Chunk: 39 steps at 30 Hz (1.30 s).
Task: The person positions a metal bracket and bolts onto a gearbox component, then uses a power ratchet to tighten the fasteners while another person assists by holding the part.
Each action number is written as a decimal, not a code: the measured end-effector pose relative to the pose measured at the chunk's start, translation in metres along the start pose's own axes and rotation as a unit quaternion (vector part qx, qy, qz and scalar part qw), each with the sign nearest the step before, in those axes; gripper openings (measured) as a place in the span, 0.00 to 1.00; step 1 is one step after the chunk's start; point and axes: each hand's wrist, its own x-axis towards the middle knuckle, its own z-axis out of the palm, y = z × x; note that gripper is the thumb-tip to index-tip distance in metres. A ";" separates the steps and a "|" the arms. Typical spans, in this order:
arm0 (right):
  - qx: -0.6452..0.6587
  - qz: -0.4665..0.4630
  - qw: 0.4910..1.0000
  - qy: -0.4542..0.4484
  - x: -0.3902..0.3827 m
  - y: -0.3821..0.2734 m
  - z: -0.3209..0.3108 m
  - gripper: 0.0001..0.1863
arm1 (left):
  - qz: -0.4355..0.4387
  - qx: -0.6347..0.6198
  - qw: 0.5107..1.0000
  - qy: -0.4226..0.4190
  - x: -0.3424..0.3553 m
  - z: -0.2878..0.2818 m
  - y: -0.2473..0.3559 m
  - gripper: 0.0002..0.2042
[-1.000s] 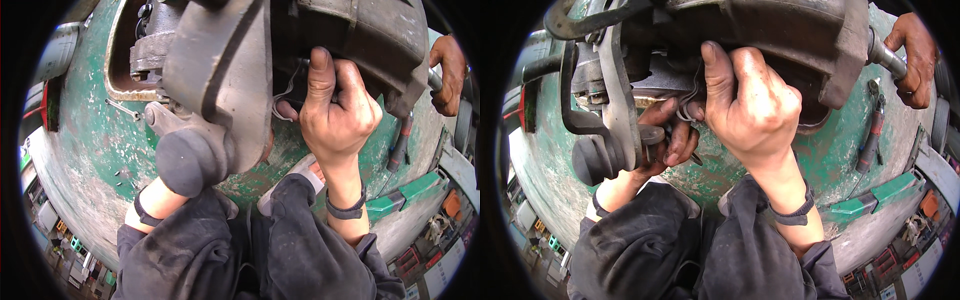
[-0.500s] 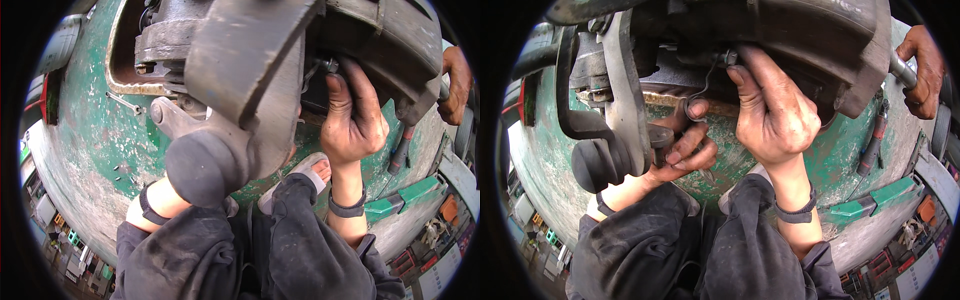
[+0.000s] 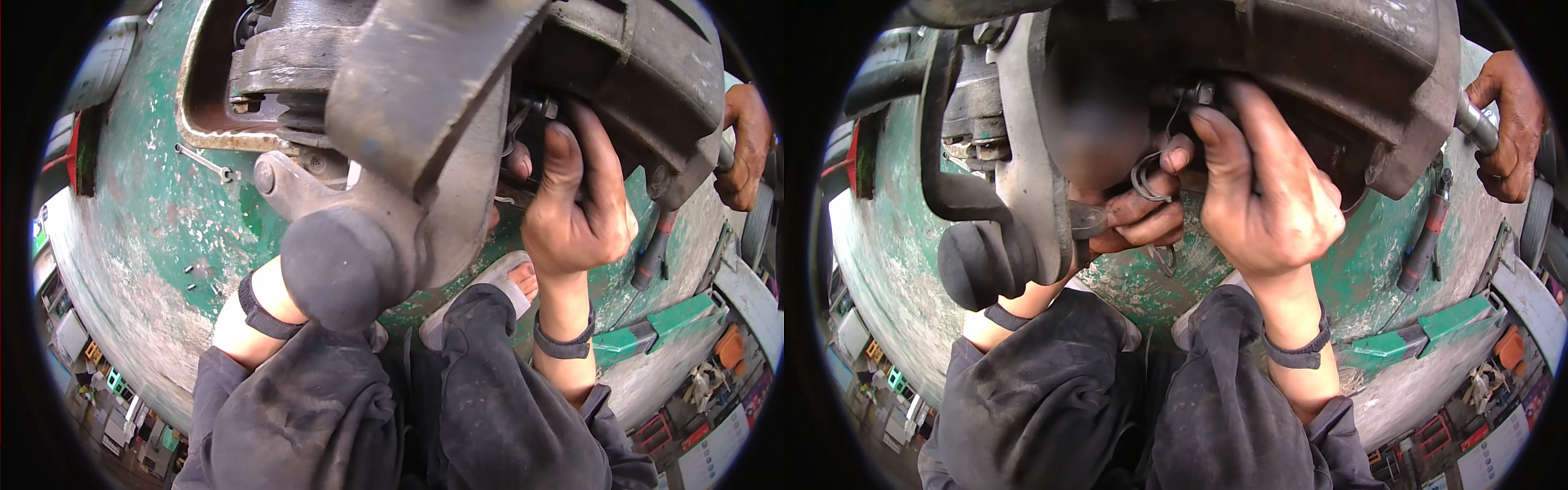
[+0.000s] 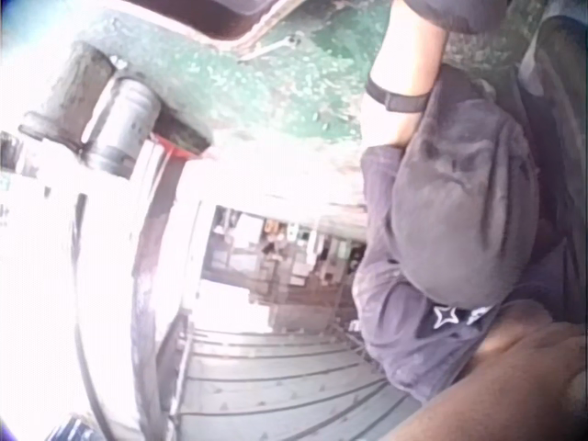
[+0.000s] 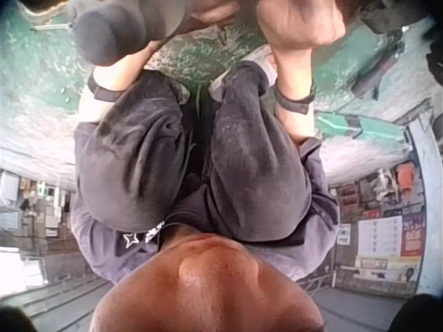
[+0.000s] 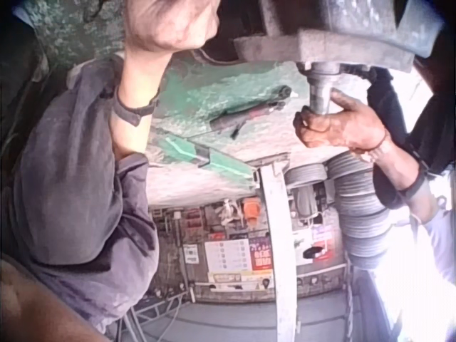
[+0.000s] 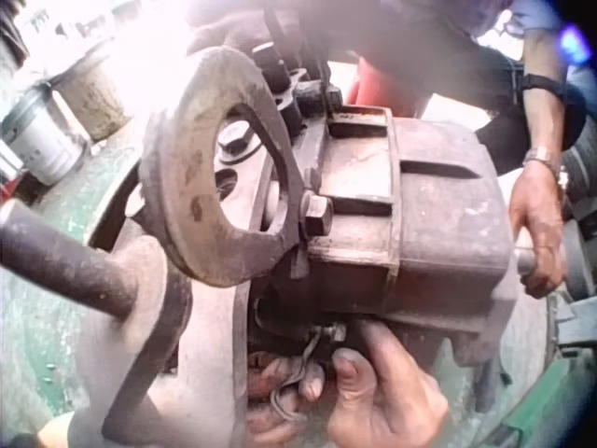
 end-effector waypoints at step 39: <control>0.244 0.080 0.966 0.034 -0.014 0.007 0.007 0.12 | 0.071 0.010 0.990 -0.125 0.020 0.000 -0.017 0.09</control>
